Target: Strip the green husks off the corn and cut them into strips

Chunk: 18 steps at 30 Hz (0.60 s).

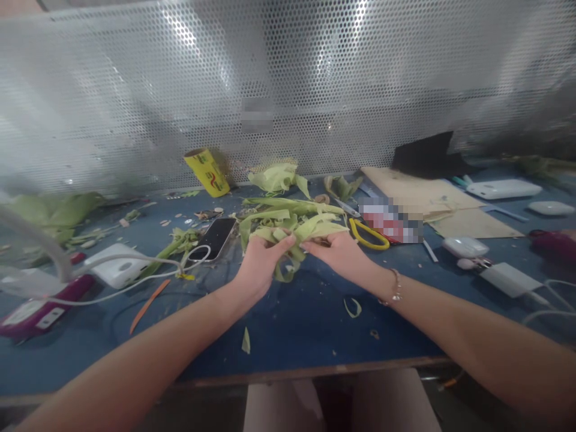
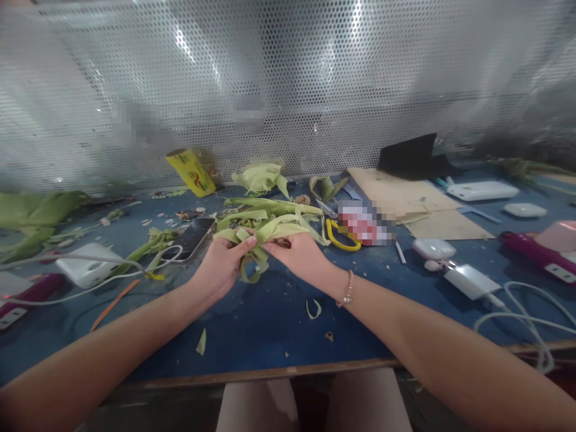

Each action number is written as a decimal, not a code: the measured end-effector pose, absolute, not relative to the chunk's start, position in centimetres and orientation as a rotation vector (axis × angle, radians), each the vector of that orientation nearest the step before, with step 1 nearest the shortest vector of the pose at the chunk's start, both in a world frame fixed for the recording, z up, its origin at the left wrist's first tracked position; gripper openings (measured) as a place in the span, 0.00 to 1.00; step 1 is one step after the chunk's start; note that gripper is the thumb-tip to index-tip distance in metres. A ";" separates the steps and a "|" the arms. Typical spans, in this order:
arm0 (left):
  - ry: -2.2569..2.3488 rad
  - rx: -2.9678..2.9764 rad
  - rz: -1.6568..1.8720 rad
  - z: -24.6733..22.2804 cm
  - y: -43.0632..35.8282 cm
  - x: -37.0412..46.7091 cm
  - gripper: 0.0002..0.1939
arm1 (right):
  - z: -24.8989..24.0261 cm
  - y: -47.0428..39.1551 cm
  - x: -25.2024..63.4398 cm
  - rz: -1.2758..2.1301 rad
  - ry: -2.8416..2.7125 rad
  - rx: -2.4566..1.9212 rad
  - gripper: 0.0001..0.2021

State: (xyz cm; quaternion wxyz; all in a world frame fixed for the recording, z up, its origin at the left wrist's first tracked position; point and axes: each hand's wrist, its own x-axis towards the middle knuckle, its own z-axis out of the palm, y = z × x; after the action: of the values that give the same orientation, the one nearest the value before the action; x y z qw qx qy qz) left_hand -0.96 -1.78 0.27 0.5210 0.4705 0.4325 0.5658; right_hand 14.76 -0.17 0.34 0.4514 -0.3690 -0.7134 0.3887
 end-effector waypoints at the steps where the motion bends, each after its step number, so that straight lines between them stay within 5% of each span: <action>1: 1.012 1.083 1.342 0.3 -1.8 -0.8 0.12 | 0.3 -0.2 14.7 0.957 -1.788 -0.933 0.06; 18: 1.132 1.153 1.430 0.2 -1.7 -1.0 0.11 | 0.1 0.2 15.1 0.686 -1.903 -0.899 0.05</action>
State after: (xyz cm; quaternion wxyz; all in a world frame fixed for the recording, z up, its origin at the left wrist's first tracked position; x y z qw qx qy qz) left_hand -0.99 -1.73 0.15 0.4724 0.4709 0.4623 0.5842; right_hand 15.08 0.24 0.13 0.4475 -0.3631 -0.7689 0.2771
